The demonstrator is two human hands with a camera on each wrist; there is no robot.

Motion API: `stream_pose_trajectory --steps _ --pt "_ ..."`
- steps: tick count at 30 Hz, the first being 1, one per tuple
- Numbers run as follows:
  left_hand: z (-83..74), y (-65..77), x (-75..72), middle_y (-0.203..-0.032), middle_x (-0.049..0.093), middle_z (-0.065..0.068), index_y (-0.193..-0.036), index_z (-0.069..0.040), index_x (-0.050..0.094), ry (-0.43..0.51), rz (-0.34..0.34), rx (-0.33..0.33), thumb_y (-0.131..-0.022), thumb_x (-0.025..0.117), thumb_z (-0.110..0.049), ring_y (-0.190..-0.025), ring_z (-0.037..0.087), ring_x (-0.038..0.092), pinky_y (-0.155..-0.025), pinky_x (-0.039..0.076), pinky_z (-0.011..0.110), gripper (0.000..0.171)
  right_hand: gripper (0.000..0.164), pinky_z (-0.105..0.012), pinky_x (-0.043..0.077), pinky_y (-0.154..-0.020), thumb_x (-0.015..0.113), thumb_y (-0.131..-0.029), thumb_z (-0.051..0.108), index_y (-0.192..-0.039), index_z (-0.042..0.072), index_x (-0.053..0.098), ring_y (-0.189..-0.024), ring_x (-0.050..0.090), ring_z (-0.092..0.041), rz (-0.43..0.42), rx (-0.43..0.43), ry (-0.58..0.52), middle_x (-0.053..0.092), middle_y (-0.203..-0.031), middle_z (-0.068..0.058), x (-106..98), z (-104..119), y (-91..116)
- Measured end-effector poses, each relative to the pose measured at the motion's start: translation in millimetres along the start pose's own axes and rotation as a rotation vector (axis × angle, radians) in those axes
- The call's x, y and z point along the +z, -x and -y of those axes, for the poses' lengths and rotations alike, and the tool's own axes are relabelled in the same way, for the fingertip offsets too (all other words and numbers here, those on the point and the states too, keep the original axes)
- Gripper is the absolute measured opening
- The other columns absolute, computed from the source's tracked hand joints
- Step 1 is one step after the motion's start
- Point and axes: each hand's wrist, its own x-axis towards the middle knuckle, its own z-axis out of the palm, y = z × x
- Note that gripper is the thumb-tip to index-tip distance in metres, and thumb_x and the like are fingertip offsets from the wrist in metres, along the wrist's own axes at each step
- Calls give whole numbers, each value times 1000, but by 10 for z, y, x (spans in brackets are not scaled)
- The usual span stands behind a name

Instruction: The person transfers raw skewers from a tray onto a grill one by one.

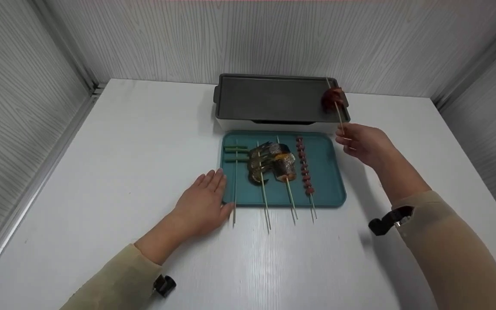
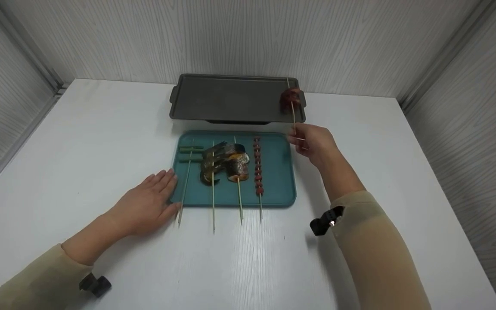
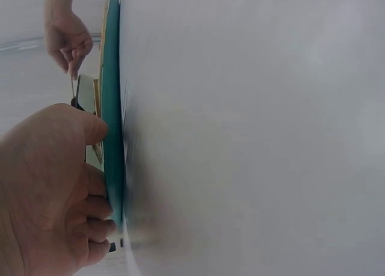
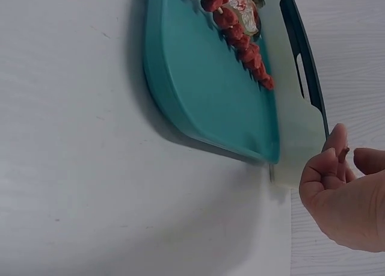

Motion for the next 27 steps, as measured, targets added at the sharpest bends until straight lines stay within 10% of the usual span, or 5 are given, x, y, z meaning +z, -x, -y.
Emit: stream_pose_trajectory --steps 8,27 --pt "48 -27 -4 -171 24 27 -162 11 28 12 -2 5 -112 44 -47 -159 42 22 -129 18 54 79 56 -26 54 -87 54 -112 37 -153 -1 44 -104 71 -14 29 46 -12 72 -118 -5 -62 -88 70" --pt "79 -55 15 -171 22 29 -161 13 27 -11 1 19 -113 43 -45 -159 44 21 -129 18 54 77 57 -28 57 -88 52 -113 35 -152 -5 46 -103 74 -17 134 92 210 72 -124 -13 -9 -568 886"
